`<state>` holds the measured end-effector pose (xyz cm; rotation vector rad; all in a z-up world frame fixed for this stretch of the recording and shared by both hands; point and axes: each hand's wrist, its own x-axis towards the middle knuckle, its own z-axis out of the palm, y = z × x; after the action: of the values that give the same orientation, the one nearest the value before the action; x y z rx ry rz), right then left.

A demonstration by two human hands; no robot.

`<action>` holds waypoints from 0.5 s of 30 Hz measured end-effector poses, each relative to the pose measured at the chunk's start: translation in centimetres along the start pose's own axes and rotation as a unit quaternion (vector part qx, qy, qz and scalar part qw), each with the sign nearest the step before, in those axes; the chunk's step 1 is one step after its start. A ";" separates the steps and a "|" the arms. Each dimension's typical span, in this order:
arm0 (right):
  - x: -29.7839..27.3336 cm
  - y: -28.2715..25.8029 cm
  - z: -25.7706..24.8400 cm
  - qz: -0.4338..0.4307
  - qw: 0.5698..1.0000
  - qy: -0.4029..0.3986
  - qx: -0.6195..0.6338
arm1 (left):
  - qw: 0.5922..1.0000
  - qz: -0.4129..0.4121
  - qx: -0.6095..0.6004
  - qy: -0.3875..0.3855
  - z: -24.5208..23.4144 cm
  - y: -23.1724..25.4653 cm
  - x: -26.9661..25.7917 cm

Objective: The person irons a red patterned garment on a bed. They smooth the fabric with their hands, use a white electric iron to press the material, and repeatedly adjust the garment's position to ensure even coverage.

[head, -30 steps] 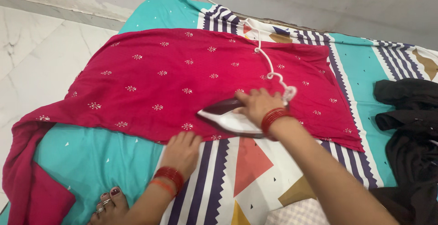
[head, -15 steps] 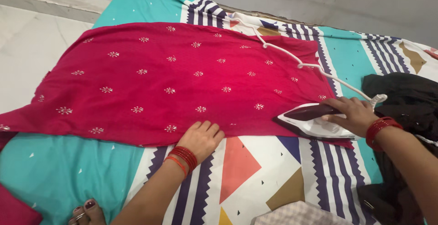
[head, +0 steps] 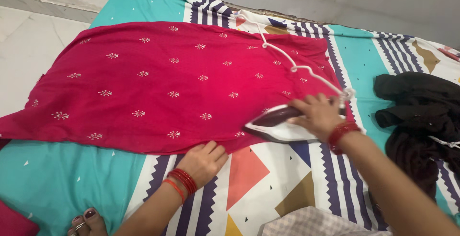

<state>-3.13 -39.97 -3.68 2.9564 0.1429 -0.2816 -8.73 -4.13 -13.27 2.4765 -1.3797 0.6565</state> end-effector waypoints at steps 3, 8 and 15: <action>0.9 -6.0 -0.9 -0.008 0.999 0.049 -0.016 | 0.999 -0.035 0.001 0.032 -0.2 1.0 -0.4; 1.4 -14.2 -3.4 -0.044 0.995 0.083 0.021 | 0.994 -0.108 0.000 0.023 -0.2 2.3 -0.6; 1.3 -15.8 -5.5 -0.106 0.994 0.034 0.005 | 0.992 -0.128 0.003 -0.018 0.5 3.0 -1.5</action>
<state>-2.67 -23.36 -1.10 2.9633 0.4673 -0.2074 -11.83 -4.80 -14.53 2.6206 -1.0459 0.5610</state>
